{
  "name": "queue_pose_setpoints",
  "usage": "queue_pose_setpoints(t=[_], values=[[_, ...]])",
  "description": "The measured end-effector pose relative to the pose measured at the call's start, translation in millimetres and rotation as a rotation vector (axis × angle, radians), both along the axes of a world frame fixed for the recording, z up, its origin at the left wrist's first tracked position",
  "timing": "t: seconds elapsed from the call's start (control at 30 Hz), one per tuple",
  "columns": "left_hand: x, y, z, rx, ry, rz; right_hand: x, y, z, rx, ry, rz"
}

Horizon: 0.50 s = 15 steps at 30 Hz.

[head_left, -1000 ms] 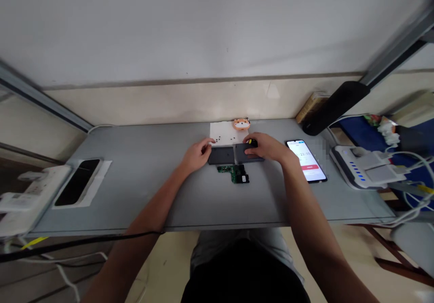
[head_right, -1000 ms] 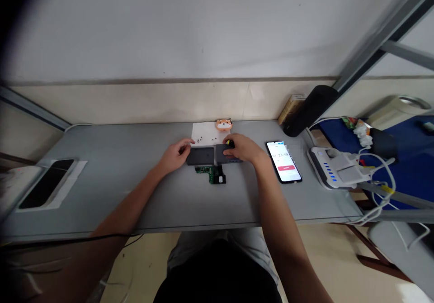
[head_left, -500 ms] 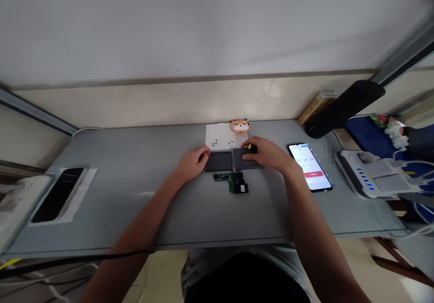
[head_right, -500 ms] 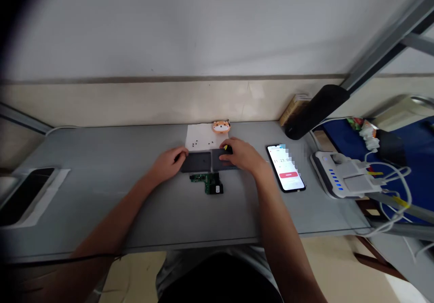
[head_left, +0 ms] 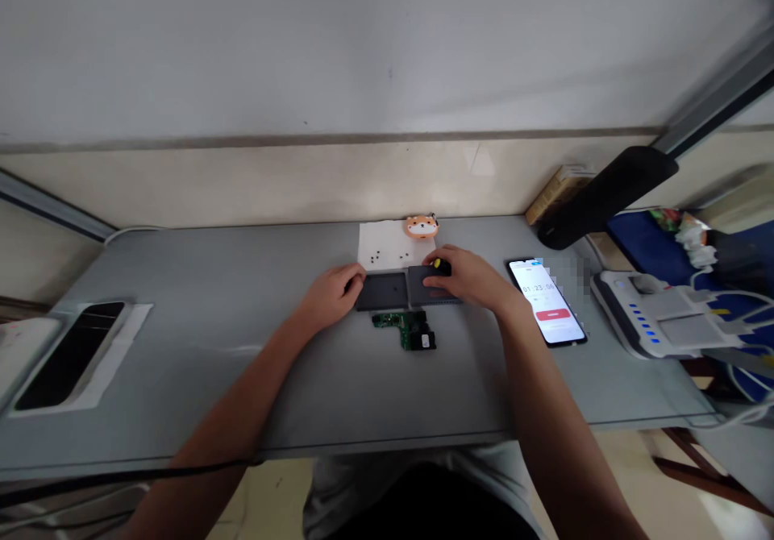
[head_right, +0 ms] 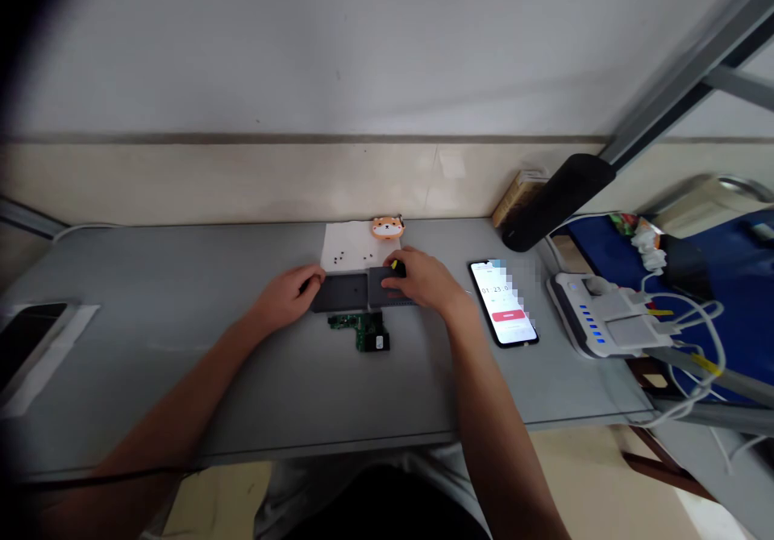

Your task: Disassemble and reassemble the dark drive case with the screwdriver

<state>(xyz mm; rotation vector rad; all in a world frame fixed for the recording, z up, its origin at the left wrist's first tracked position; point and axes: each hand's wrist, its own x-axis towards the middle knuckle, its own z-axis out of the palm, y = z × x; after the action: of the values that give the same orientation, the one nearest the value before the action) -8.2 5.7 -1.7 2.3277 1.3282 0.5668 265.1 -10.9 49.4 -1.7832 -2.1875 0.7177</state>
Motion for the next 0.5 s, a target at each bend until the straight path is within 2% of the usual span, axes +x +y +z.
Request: queue_pose_setpoints(t=[0.5], values=[[-11,4,-2.3,0.036,0.042,-0.054,1,1,1.3,-0.023,0.013,0.001]])
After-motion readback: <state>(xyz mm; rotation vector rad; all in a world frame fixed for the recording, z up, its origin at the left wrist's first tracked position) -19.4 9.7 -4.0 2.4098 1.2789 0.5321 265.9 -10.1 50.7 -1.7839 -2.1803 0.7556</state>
